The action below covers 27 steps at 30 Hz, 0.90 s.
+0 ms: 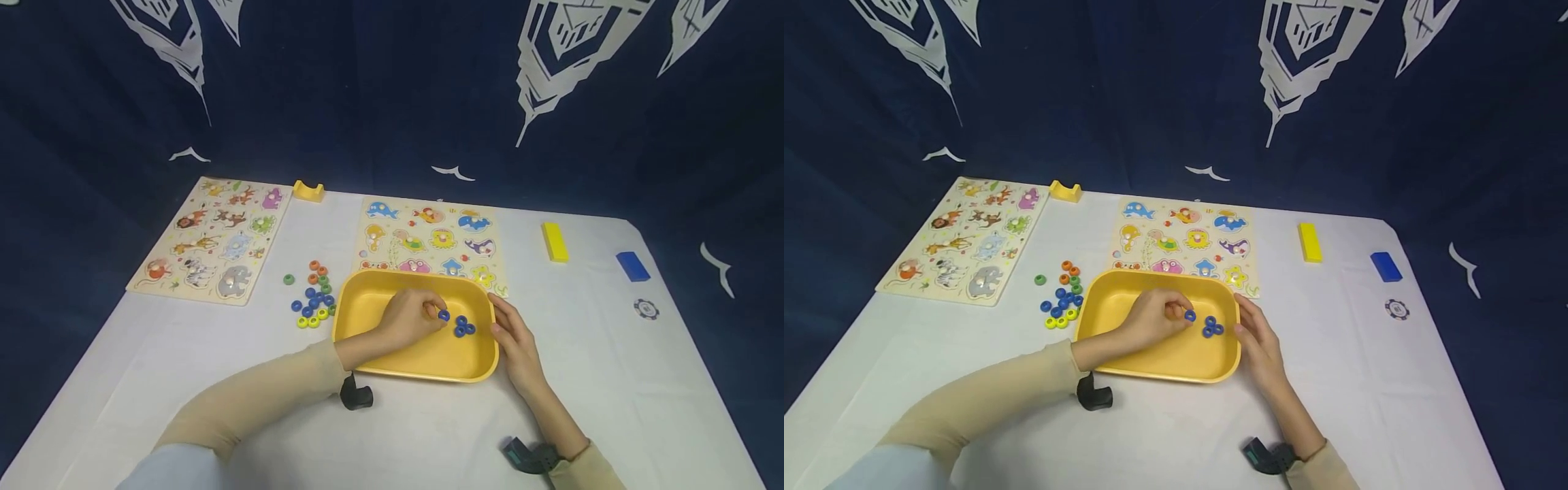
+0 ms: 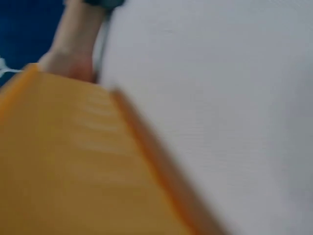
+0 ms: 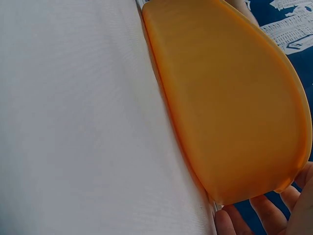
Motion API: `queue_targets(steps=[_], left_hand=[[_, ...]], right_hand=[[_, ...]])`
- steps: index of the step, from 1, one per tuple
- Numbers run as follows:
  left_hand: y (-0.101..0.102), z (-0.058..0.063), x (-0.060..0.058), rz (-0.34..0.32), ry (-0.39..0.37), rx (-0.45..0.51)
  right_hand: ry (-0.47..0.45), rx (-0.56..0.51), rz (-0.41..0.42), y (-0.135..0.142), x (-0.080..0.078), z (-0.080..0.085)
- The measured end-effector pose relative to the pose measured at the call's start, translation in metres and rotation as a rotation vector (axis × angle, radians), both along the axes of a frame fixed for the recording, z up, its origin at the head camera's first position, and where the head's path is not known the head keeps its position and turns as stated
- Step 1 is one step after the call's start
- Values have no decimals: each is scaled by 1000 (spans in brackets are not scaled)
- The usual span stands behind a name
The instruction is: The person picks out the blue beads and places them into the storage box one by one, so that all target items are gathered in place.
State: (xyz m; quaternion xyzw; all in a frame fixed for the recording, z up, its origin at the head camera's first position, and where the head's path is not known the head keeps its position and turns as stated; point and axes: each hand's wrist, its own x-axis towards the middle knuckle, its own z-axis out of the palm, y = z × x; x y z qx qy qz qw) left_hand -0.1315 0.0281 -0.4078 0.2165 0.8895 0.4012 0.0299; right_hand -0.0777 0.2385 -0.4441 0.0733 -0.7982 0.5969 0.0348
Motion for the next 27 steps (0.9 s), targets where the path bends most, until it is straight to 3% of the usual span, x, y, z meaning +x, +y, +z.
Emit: queue_targets(steps=[5, 10, 14, 18, 21, 24, 27], left_hand=[[10, -14, -3, -30, -76, -65], [18, -21, -4, -67, -43, -134], [19, -21, -5, -137, -26, -149], [14, -12, -2, -191, -60, -148], [5, 2, 3, -168, -66, -106], [-11, 18, 11, -117, -11, 0], [-33, 30, 21, -49, 103, 126]], right_hand=[[19, 12, -8, 3, 0, 1], [27, 6, -9, 8, 1, 2], [24, -9, -13, 6, 2, 6], [18, -18, 3, 5, 1, 2], [8, -8, 8, 4, -1, -2], [6, -3, 7, 2, -2, -3], [11, -1, 9, 0, -2, -3]])
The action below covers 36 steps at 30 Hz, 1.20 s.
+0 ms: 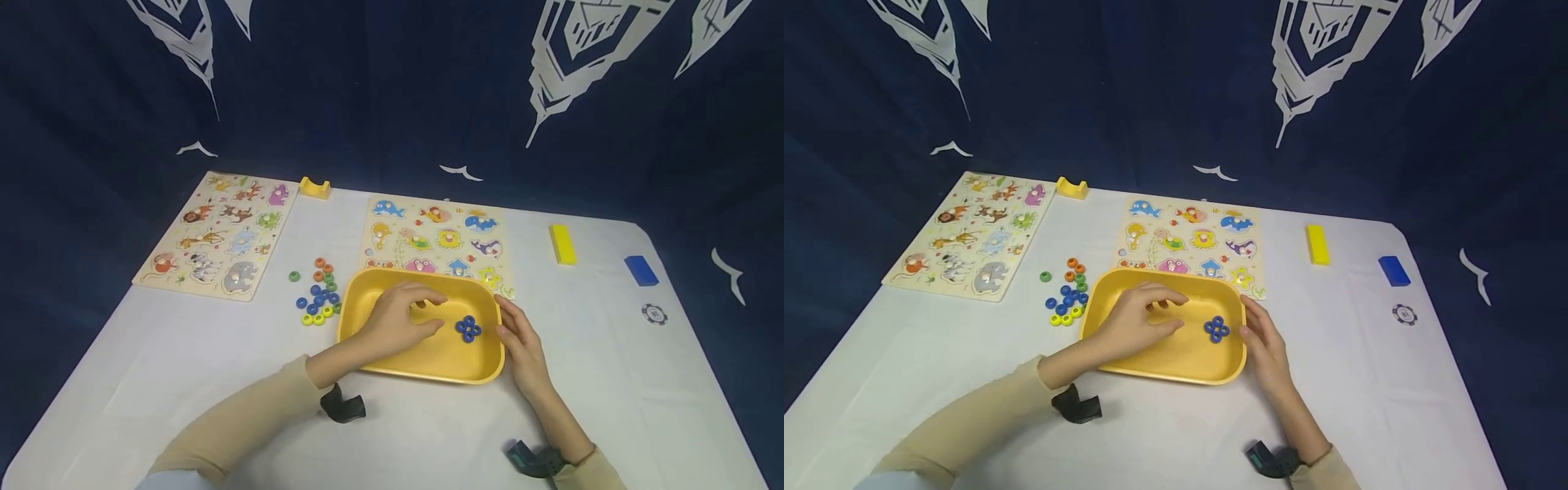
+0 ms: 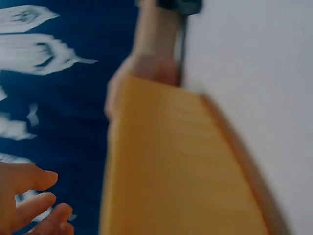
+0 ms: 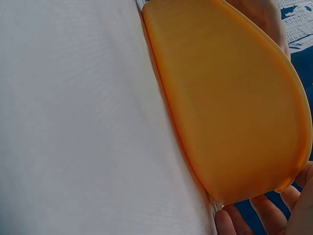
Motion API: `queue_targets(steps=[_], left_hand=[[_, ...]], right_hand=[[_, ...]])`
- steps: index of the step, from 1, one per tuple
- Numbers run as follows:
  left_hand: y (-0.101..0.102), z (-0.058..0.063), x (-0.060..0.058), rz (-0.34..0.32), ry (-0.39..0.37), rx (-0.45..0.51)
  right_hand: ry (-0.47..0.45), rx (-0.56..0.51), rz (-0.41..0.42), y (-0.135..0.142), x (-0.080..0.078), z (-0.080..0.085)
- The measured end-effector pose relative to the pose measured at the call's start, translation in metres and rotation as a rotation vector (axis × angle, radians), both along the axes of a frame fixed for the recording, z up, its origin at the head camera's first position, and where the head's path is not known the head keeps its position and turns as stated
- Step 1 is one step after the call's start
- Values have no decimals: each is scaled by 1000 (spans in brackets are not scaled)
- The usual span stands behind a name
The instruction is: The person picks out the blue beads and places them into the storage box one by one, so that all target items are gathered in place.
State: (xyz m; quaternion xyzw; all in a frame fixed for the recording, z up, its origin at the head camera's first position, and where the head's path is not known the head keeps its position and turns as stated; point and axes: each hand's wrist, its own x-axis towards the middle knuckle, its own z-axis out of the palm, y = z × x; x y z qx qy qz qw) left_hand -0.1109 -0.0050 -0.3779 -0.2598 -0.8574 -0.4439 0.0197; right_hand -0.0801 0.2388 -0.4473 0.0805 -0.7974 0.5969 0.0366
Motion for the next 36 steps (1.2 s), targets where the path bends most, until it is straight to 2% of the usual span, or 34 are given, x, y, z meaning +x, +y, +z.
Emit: queue_targets(steps=[4, 7, 10, 14, 18, 21, 27, 32, 36], left_hand=[[-39, 4, 11, 142, 113, 146], [-71, -4, 14, 266, 131, 246], [-101, -16, 14, 383, 130, 305], [-134, -35, 12, 528, 106, 281], [-154, -48, 6, 625, 44, 266], [-161, -56, 3, 653, -8, 245], [-167, -73, 0, 651, -78, 135], [-167, -81, -3, 643, -58, -36], [-166, -82, -4, 633, -27, -102]], right_hand=[[4, 2, -3, 0, 0, 0], [-1, 15, -13, 0, 0, 1], [-5, 22, -19, 1, 0, 2], [-12, 11, -15, 1, 0, 2], [-15, 5, -17, 0, 0, 1], [-18, 1, -13, 1, 0, 1], [-30, -21, -8, -3, 2, 5], [-19, -4, -14, -9, 6, 18], [-20, -1, -14, -12, 8, 23]])
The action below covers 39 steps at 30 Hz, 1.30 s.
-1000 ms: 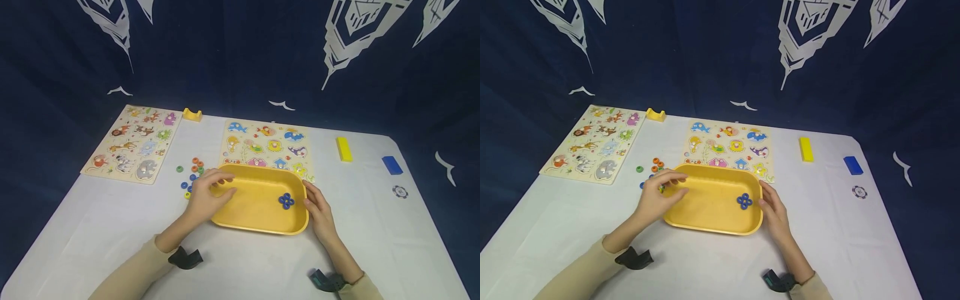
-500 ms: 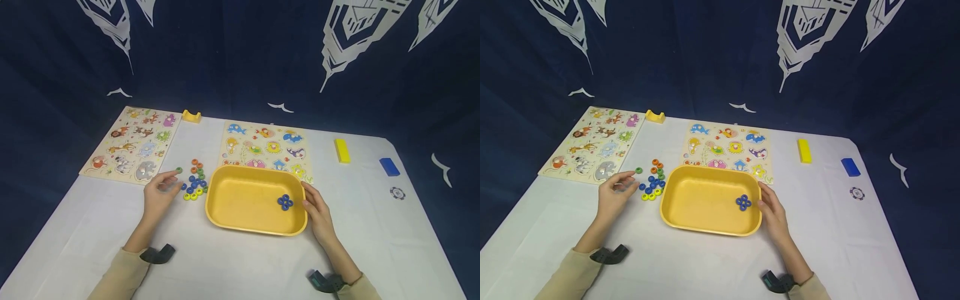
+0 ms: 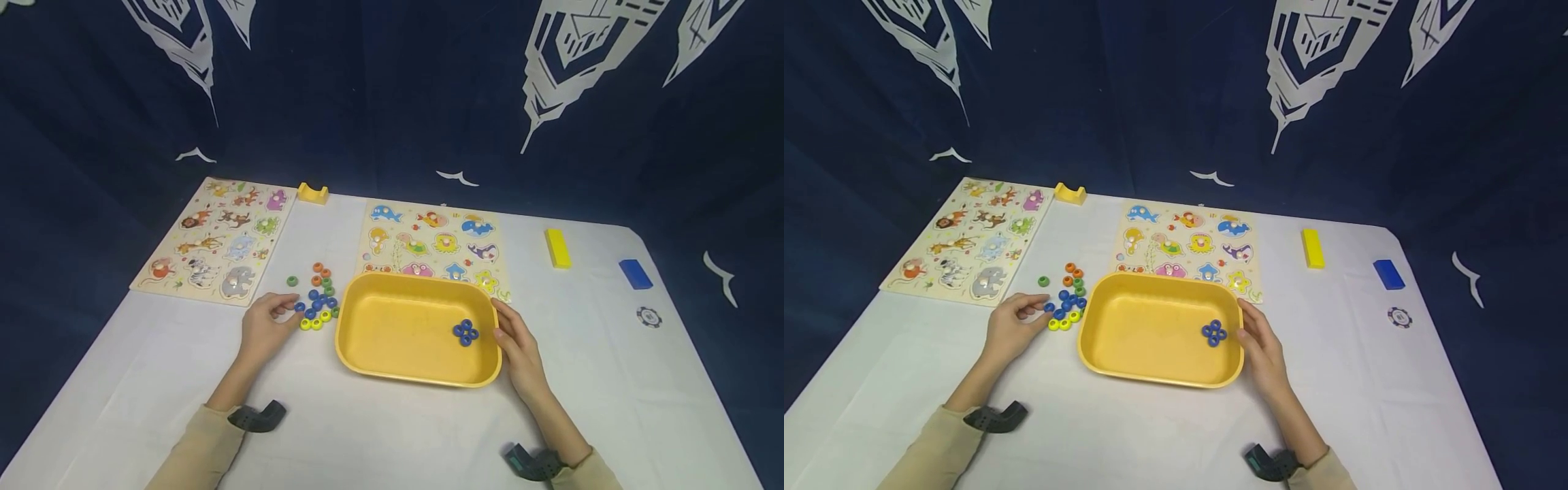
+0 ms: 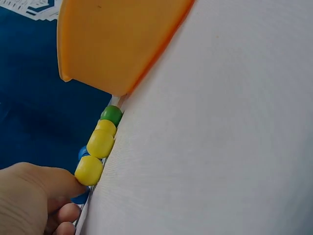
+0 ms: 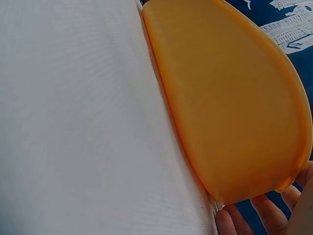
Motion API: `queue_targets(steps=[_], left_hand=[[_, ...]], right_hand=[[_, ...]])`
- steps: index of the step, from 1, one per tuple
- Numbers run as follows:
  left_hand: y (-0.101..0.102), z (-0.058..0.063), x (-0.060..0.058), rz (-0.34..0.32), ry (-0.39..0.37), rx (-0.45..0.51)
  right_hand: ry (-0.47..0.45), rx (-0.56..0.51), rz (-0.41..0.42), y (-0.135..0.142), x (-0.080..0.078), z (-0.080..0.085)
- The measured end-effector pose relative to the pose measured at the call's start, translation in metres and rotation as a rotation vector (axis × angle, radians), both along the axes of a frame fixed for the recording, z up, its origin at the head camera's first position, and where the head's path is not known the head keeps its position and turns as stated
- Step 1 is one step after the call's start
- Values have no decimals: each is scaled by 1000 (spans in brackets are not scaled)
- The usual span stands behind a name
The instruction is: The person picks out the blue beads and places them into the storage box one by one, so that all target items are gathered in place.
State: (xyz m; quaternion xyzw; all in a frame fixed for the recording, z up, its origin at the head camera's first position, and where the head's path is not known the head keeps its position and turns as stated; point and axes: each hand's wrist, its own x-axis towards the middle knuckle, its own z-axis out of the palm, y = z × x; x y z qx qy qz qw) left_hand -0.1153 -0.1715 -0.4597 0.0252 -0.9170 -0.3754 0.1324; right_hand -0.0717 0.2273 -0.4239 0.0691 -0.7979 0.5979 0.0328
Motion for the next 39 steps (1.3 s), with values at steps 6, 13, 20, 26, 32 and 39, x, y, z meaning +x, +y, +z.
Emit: queue_targets(steps=[6, 13, 20, 26, 32, 39], left_hand=[[0, 1, 2, 6, 28, -22], [23, 42, 4, -74, 72, 242], [103, 96, -1, -402, 8, 271], [168, 82, -8, -622, -68, 148], [200, 51, -11, -653, -238, 5], [212, 33, -13, -643, -260, -114]], right_hand=[[8, -6, 10, 0, 1, -1], [15, -10, 17, -1, 0, -1], [19, 6, 5, -1, -1, 1], [10, -12, 16, 3, -8, -13], [14, -16, 22, 8, -11, -25], [38, -5, 12, 11, -9, -24]])
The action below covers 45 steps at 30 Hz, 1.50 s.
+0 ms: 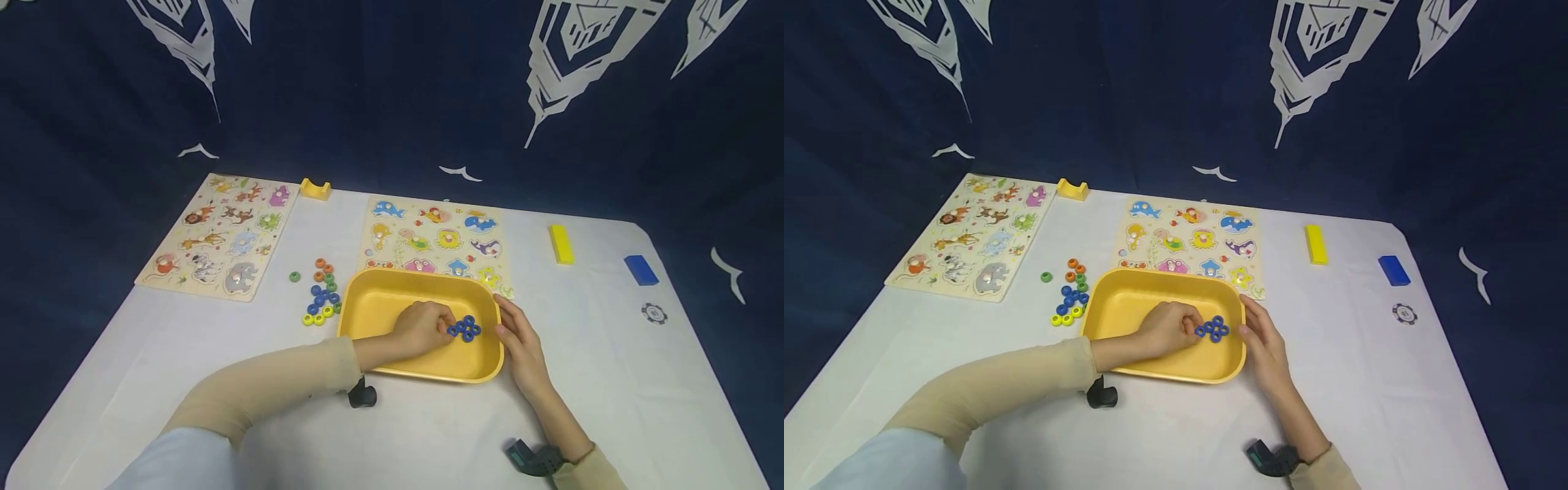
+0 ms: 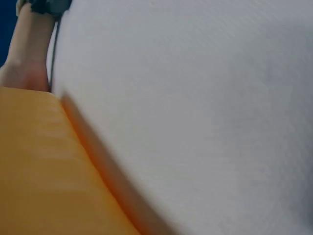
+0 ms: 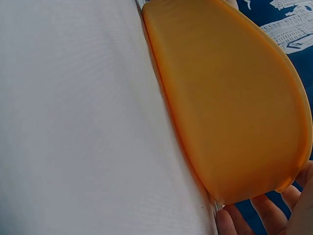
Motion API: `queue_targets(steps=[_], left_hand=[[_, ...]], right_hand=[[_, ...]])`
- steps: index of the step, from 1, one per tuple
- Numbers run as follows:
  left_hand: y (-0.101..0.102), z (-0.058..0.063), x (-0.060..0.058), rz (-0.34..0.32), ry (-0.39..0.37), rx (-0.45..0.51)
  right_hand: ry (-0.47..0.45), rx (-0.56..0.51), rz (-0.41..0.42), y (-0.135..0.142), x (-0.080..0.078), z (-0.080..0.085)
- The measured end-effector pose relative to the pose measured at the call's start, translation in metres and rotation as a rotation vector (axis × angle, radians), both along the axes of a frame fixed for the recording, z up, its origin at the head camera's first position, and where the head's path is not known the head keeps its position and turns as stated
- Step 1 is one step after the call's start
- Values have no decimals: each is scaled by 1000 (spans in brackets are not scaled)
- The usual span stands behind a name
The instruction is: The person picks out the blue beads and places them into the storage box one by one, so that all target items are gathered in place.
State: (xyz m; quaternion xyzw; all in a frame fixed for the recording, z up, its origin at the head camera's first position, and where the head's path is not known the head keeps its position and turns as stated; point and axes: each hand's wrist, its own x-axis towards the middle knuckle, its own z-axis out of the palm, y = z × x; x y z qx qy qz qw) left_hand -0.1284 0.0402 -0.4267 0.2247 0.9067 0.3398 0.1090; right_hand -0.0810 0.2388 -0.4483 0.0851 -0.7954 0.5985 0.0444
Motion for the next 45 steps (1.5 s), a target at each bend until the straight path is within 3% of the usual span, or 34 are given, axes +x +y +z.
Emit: queue_targets(steps=[6, 10, 13, 15, 17, 20, 23, 26, 30, 34, 39, 45], left_hand=[[3, 3, -1, -37, 9, -3], [-2, 13, 2, -60, -19, 20], [-11, 26, 8, -69, 1, 88], [-21, 35, 15, -55, 46, 165], [-35, 42, 23, -23, 138, 262], [-60, 44, 33, 72, 267, 410], [-89, 40, 36, 184, 346, 529], [-119, 30, 35, 306, 372, 582], [-155, 13, 33, 476, 358, 552], [-177, -4, 31, 607, 305, 481], [-188, -20, 26, 693, 252, 371], [-190, -32, 22, 676, 290, 241]], right_hand=[[-8, -11, -10, 1, 1, 3], [-11, -25, -8, 0, 1, 3], [-11, -6, -7, 0, 1, 2], [-12, 5, -6, 0, 1, 1], [-13, 8, -6, 0, 1, 1], [-10, 10, -8, 0, 0, 1], [-7, 17, -14, 0, 0, 2], [-8, 18, -18, 0, 1, 2], [-26, 8, -15, 1, 1, 2], [-36, 3, -14, 0, 1, 4], [-38, 12, -17, -8, 7, 18], [-30, 23, -20, -12, 10, 25]])
